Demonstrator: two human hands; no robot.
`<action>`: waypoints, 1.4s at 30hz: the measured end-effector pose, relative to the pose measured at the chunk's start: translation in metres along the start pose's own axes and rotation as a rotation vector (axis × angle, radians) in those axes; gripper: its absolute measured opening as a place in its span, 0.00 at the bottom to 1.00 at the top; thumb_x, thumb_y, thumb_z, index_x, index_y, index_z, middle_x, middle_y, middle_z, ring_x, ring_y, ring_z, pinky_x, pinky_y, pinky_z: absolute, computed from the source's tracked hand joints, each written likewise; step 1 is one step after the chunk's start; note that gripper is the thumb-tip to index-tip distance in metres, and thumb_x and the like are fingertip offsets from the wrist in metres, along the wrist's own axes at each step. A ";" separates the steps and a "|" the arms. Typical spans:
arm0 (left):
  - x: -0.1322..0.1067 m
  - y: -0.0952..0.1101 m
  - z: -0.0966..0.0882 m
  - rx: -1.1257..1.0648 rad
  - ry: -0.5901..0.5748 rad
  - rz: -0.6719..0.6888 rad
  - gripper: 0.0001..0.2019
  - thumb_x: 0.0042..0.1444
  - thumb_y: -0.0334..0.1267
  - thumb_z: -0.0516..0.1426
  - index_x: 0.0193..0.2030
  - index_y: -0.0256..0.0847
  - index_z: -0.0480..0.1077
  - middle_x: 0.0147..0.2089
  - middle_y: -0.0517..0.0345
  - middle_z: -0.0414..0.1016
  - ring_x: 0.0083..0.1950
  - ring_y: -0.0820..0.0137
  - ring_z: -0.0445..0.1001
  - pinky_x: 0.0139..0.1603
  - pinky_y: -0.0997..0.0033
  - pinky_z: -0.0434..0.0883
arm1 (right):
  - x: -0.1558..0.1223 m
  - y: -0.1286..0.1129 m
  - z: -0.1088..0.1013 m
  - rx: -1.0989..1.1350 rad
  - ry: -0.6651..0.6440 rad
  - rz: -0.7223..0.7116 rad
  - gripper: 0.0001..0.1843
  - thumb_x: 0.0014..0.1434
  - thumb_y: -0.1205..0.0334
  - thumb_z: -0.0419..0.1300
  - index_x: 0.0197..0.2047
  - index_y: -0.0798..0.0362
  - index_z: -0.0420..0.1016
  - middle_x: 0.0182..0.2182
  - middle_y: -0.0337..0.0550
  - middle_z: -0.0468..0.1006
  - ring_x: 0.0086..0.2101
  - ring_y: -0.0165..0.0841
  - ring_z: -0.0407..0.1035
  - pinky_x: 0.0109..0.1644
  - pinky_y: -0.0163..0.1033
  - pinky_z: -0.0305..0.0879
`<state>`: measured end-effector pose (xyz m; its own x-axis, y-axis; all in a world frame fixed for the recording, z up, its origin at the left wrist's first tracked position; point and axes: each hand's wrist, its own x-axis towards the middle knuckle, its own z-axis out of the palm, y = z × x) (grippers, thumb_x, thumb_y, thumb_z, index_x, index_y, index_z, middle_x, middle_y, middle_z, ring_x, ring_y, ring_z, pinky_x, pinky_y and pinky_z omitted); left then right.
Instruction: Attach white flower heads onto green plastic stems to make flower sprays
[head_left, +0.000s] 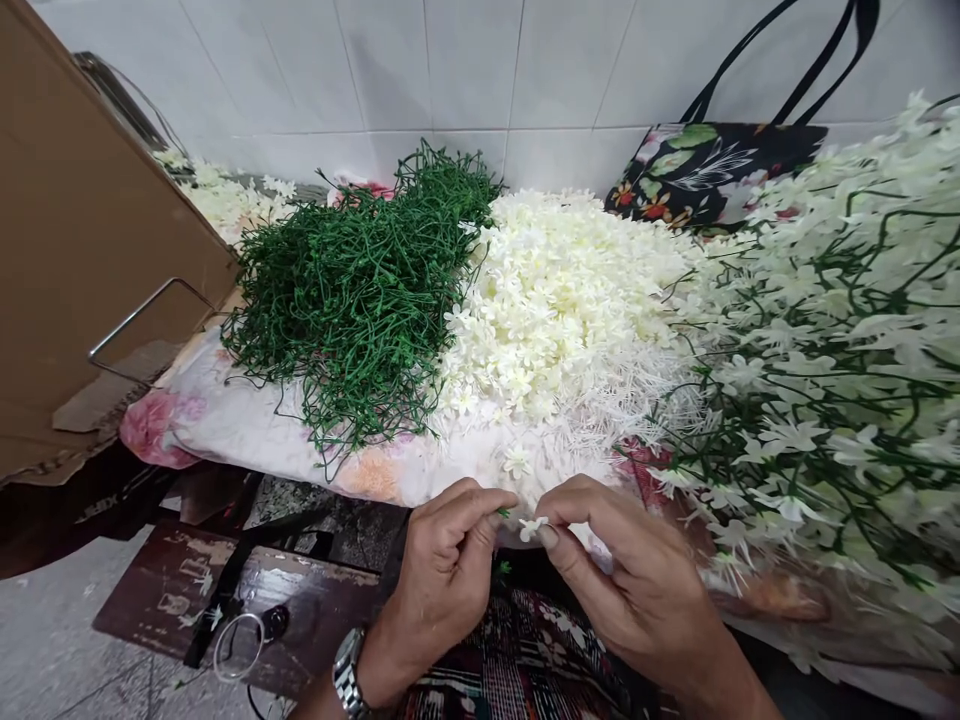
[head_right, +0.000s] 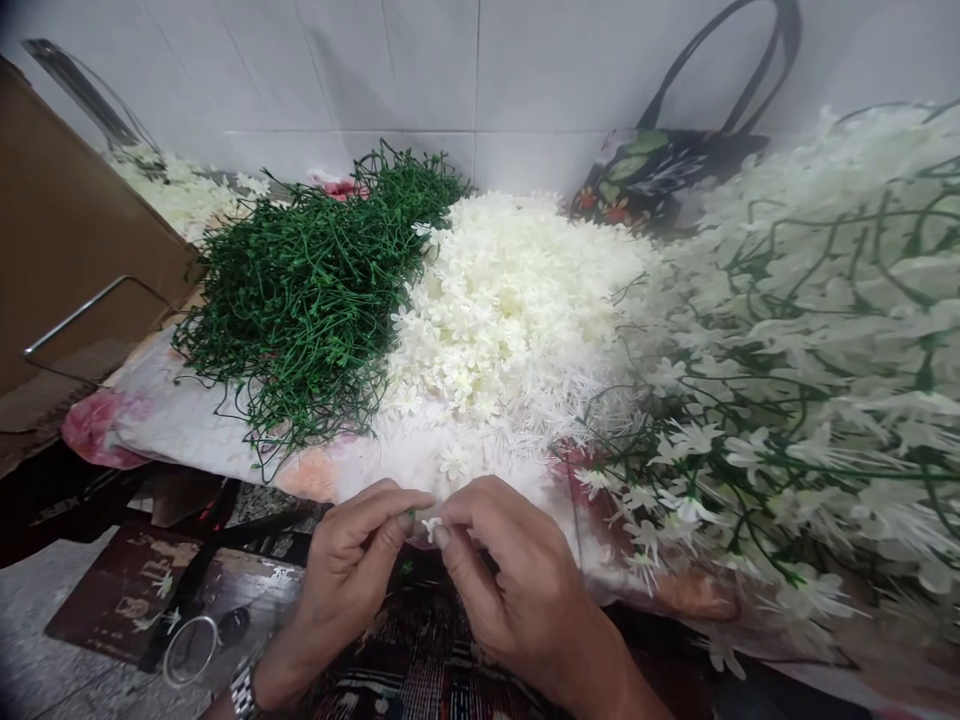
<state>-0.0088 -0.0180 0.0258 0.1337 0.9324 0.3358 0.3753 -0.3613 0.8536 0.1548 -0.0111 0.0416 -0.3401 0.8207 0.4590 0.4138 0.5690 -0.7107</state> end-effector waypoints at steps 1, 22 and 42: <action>0.000 0.001 0.000 -0.020 -0.012 0.000 0.11 0.57 0.26 0.51 0.37 0.36 0.74 0.24 0.60 0.68 0.25 0.74 0.68 0.25 0.77 0.65 | 0.001 -0.002 0.001 0.003 0.000 0.004 0.05 0.61 0.71 0.52 0.34 0.54 0.65 0.25 0.37 0.69 0.26 0.26 0.65 0.28 0.31 0.63; 0.003 -0.009 0.002 0.214 -0.186 0.163 0.13 0.55 0.23 0.47 0.22 0.39 0.61 0.21 0.62 0.57 0.23 0.75 0.59 0.24 0.75 0.56 | -0.001 0.009 0.009 -0.019 -0.143 0.113 0.06 0.63 0.69 0.49 0.32 0.55 0.63 0.24 0.37 0.64 0.25 0.25 0.59 0.28 0.31 0.57; 0.002 -0.018 0.017 0.225 -0.088 0.096 0.13 0.54 0.24 0.48 0.20 0.40 0.57 0.19 0.63 0.55 0.21 0.75 0.57 0.23 0.73 0.54 | -0.006 0.023 0.032 -0.032 -0.006 0.103 0.06 0.61 0.71 0.50 0.33 0.53 0.62 0.24 0.35 0.63 0.24 0.26 0.59 0.26 0.31 0.59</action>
<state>0.0004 -0.0097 0.0036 0.2541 0.8951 0.3664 0.5505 -0.4453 0.7061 0.1390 -0.0043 0.0051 -0.2989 0.8748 0.3812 0.4734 0.4828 -0.7368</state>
